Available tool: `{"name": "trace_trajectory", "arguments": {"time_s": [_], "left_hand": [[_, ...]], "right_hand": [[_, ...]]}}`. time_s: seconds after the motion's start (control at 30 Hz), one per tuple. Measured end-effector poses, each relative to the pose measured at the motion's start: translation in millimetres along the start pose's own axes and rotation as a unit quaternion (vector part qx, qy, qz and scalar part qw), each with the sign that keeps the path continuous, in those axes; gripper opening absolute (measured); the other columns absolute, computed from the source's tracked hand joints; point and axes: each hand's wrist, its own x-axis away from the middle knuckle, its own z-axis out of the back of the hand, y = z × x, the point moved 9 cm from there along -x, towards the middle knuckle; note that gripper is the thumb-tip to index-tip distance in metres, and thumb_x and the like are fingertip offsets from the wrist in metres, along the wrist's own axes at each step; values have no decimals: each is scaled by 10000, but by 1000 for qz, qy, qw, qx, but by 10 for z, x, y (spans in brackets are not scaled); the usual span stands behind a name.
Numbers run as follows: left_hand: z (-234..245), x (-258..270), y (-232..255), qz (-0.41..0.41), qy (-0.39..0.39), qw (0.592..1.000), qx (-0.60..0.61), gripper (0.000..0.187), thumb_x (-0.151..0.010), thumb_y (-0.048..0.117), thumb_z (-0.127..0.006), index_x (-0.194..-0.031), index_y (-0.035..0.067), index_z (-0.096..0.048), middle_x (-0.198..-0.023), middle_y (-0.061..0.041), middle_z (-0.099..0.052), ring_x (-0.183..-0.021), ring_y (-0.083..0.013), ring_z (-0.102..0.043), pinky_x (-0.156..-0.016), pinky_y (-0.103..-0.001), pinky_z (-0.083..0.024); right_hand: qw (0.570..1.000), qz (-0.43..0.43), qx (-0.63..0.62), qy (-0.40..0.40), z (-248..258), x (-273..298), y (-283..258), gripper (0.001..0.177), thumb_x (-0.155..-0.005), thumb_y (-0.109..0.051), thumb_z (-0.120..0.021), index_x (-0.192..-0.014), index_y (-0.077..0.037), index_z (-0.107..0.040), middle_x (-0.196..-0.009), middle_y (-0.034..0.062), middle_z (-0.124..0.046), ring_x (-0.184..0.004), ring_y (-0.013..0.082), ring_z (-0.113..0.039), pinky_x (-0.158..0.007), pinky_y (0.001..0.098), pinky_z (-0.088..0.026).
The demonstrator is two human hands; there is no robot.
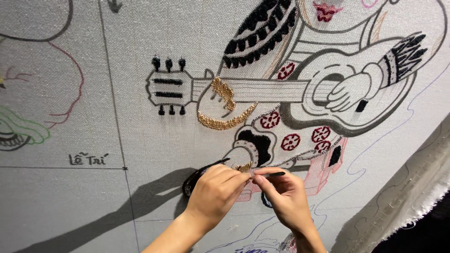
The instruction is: The person uses tweezers and scissors to trim and refine threads on a large tufted rug or embroidery piece.
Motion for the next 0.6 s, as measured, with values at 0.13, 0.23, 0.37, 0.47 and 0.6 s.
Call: {"name": "trace_trajectory", "arguments": {"time_s": [0.13,0.23,0.37,0.47,0.6], "left_hand": [[-89,228,54,39,7,999,31,132,-887,136,-723,-984,47,-732,-905,-70,-743,-870,-288,-689,-805,-425,-517],[-310,572,-85,147,-28,987,50,118,-860,182,-760,-911,77,-756,-878,-66,-759,-843,-287,-691,-766,-420,-521],[-772,1316,-365,290,-151,942,75,147,-859,230,-732,-902,99,-784,-862,-80,-756,-808,-285,-703,-713,-409,-540],[-1026,2061,-429,370,-220,900,66,230,-874,315,-735,-855,90,-783,-797,-97,-744,-717,-287,-715,-669,-402,-553],[-1297,3073,-281,445,-230,863,65,279,-872,370,-736,-827,100,-791,-756,-115,-742,-687,-321,-703,-619,-421,-545]], "right_hand": [[997,-75,7,16,64,263,343,216,-964,-111,-698,-1124,9,-780,-903,70,-747,-778,116,-585,-668,269,-459],[998,-54,-24,-6,4,507,544,210,-973,-130,-674,-1096,20,-755,-948,30,-751,-910,97,-652,-820,261,-535],[985,-162,-47,27,62,1034,1267,270,-994,-176,-604,-1155,10,-715,-975,87,-751,-919,169,-713,-829,314,-576],[958,-265,-101,42,-22,1720,1858,294,-1015,-204,-545,-1184,12,-651,-1062,121,-727,-954,214,-739,-833,348,-604],[916,-375,-138,35,-227,2668,2439,294,-1043,-247,-476,-1204,-16,-561,-1076,136,-697,-940,233,-755,-810,350,-637]]}}
